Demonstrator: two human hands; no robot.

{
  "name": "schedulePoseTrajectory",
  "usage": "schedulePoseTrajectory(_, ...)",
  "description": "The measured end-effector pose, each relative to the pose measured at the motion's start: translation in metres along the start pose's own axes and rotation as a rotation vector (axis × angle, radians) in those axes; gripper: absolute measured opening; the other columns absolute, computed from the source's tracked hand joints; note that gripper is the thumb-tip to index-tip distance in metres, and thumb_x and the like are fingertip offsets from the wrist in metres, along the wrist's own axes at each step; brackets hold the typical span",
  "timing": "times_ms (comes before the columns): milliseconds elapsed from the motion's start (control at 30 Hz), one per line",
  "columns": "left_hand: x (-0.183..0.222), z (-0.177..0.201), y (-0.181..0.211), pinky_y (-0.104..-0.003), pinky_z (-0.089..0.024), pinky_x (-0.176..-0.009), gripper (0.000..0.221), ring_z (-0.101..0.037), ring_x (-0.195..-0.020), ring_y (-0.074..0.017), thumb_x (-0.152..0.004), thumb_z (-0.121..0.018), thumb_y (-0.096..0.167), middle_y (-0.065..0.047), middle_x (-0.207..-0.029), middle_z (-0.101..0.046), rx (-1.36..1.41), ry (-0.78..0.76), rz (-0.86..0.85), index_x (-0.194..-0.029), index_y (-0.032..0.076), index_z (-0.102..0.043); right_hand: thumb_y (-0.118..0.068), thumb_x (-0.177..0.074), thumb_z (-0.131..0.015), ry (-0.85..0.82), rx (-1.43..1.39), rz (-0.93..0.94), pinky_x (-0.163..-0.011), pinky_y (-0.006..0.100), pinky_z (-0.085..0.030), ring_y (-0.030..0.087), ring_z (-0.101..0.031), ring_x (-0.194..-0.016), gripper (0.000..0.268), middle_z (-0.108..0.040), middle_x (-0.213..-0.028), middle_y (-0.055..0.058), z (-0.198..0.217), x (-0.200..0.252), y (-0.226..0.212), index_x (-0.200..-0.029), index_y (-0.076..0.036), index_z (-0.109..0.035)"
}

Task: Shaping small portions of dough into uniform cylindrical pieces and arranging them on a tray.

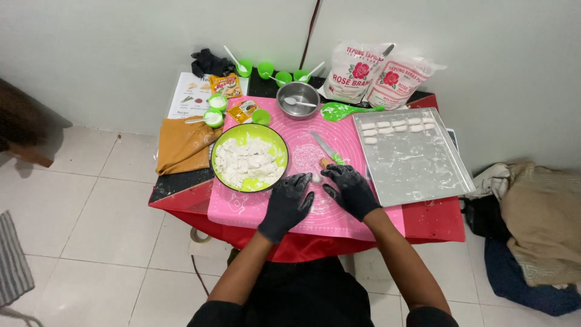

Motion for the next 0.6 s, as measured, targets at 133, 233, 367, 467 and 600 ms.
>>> schedulePoseTrajectory(133, 0.009, -0.007, -0.004, -0.045, -0.05, -0.099, 0.046, -0.065, -0.11, -0.0317, -0.088, -0.069, 0.028, -0.013, -0.112, -0.066, -0.047, 0.017, -0.002, -0.131, 0.013, -0.063, -0.037, -0.096, -0.063, -0.021, 0.069, 0.078, -0.091, 0.038, -0.056, 0.025, -0.064, -0.114, 0.032, -0.068, -0.12, 0.004, -0.001, -0.011, -0.015, -0.124, -0.022, -0.065)
schedulePoseTrajectory(233, 0.014, -0.008, -0.007, -0.045, -0.048, -0.101, 0.045, -0.065, -0.111, -0.0317, -0.088, -0.069, 0.03, -0.013, -0.111, -0.066, -0.047, 0.016, 0.008, -0.13, 0.013, -0.064, -0.032, -0.094, -0.064, -0.02, 0.1, 0.163, -0.086, 0.039, -0.055, 0.026, -0.064, -0.11, 0.028, -0.068, -0.116, 0.005, -0.014, -0.018, -0.023, -0.12, -0.021, -0.067)
schedulePoseTrajectory(367, 0.016, -0.007, -0.009, -0.045, -0.047, -0.103, 0.043, -0.065, -0.112, -0.0313, -0.088, -0.07, 0.029, -0.013, -0.111, -0.067, -0.041, 0.04, -0.002, -0.128, 0.012, -0.064, -0.034, -0.093, -0.067, 0.031, 0.076, 0.222, -0.08, 0.037, -0.054, 0.025, -0.064, -0.103, 0.019, -0.068, -0.107, 0.001, -0.03, -0.017, -0.015, -0.109, -0.024, -0.068)
schedulePoseTrajectory(467, 0.012, -0.004, -0.009, -0.046, -0.047, -0.104, 0.043, -0.063, -0.115, -0.0333, -0.087, -0.07, 0.026, -0.014, -0.113, -0.065, 0.018, 0.05, 0.0, -0.128, 0.012, -0.065, -0.036, -0.094, -0.067, 0.065, 0.045, 0.193, -0.076, 0.038, -0.054, 0.025, -0.064, -0.095, 0.017, -0.067, -0.097, 0.001, -0.013, -0.022, -0.016, -0.103, -0.022, -0.067)
schedulePoseTrajectory(600, 0.009, 0.01, -0.001, -0.047, -0.046, -0.105, 0.043, -0.062, -0.117, -0.034, -0.087, -0.07, 0.022, -0.014, -0.115, -0.065, 0.075, 0.106, 0.007, -0.129, 0.012, -0.065, -0.03, -0.093, -0.07, 0.076, -0.188, 0.11, -0.084, 0.04, -0.055, 0.029, -0.068, -0.098, 0.022, -0.071, -0.102, 0.006, 0.022, -0.021, -0.017, -0.111, -0.017, -0.069)
Point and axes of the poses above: each hand's wrist, its own x-axis away from the middle knuckle, its own z-axis out of the back of the hand, y = z × x, the point moved 10 cm from there along -x, towards the middle knuckle
